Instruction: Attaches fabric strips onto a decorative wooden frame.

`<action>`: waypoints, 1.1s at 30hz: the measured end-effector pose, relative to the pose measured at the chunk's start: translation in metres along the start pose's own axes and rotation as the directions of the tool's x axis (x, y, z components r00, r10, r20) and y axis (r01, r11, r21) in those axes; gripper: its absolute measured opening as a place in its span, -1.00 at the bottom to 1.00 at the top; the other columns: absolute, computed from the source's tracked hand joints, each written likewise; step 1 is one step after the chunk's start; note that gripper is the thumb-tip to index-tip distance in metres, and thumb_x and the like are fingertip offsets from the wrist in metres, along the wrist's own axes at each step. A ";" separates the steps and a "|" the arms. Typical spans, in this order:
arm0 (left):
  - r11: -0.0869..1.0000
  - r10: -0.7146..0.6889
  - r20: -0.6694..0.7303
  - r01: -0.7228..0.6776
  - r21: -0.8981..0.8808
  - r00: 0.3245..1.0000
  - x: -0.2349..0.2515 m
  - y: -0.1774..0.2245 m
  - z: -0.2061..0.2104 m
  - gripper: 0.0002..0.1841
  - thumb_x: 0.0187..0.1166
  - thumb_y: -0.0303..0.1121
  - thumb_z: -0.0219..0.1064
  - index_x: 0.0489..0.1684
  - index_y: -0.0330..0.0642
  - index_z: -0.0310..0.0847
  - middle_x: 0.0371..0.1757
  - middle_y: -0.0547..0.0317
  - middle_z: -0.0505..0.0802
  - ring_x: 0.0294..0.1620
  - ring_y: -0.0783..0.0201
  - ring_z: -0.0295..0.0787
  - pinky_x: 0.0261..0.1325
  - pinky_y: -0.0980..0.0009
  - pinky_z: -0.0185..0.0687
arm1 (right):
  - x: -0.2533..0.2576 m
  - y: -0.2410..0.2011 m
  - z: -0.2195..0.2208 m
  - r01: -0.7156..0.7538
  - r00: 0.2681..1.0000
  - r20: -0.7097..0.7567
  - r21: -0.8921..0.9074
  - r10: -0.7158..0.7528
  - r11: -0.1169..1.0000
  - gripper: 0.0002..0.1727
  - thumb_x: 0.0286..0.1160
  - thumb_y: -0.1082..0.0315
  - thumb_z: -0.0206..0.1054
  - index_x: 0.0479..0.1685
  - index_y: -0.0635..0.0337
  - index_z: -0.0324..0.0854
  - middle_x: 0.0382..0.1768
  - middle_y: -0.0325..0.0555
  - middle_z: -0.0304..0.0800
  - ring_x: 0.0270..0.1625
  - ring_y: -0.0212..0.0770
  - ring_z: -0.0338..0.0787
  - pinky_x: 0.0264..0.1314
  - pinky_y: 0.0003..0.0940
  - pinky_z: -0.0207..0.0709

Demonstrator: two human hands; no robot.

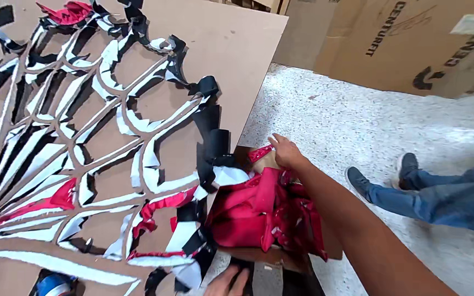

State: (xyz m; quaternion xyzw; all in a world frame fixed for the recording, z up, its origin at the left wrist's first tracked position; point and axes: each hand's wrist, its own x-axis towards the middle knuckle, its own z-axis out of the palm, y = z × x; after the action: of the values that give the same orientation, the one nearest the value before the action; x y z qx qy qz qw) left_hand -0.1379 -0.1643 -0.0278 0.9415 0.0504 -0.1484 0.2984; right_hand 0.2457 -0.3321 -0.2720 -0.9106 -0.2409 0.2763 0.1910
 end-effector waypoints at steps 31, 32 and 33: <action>0.485 -0.478 0.220 0.465 -0.741 0.850 0.209 -0.001 0.112 -0.37 0.28 -0.27 0.65 0.36 -0.25 0.54 0.09 0.13 0.91 0.14 0.29 0.88 0.27 0.24 0.85 | -0.091 -0.035 -0.030 -0.066 0.885 -0.328 0.614 0.330 0.787 -0.63 0.81 0.09 0.11 0.14 0.19 0.64 -0.26 -0.04 0.80 -0.23 -0.09 0.83 -0.16 0.03 0.76; 0.409 -0.419 0.198 0.379 -0.830 0.886 0.205 0.006 0.109 -0.37 0.35 -0.25 0.62 0.39 -0.31 0.52 0.10 0.08 0.91 0.14 0.24 0.89 0.28 0.24 0.85 | -0.103 -0.055 -0.032 -0.044 0.897 -0.320 0.622 0.304 0.782 -0.67 0.78 0.11 0.16 0.10 0.17 0.67 -0.30 -0.08 0.81 -0.26 -0.13 0.83 -0.17 -0.02 0.78; 0.348 -0.377 0.177 0.316 -0.883 0.909 0.200 0.011 0.107 -0.27 0.36 -0.11 0.62 0.44 -0.37 0.48 0.14 0.04 0.90 0.17 0.22 0.87 0.30 0.22 0.83 | -0.111 -0.072 -0.030 -0.018 0.899 -0.332 0.623 0.285 0.782 -0.69 0.75 0.12 0.20 0.04 0.15 0.70 -0.35 -0.14 0.82 -0.29 -0.20 0.84 -0.18 -0.09 0.78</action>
State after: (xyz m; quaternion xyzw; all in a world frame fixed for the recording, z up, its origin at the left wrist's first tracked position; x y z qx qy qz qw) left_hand 0.0278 -0.2331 -0.1668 0.6079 0.3275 -0.1309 0.7114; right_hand 0.1582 -0.3405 -0.1679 -0.8546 -0.0188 0.1570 0.4946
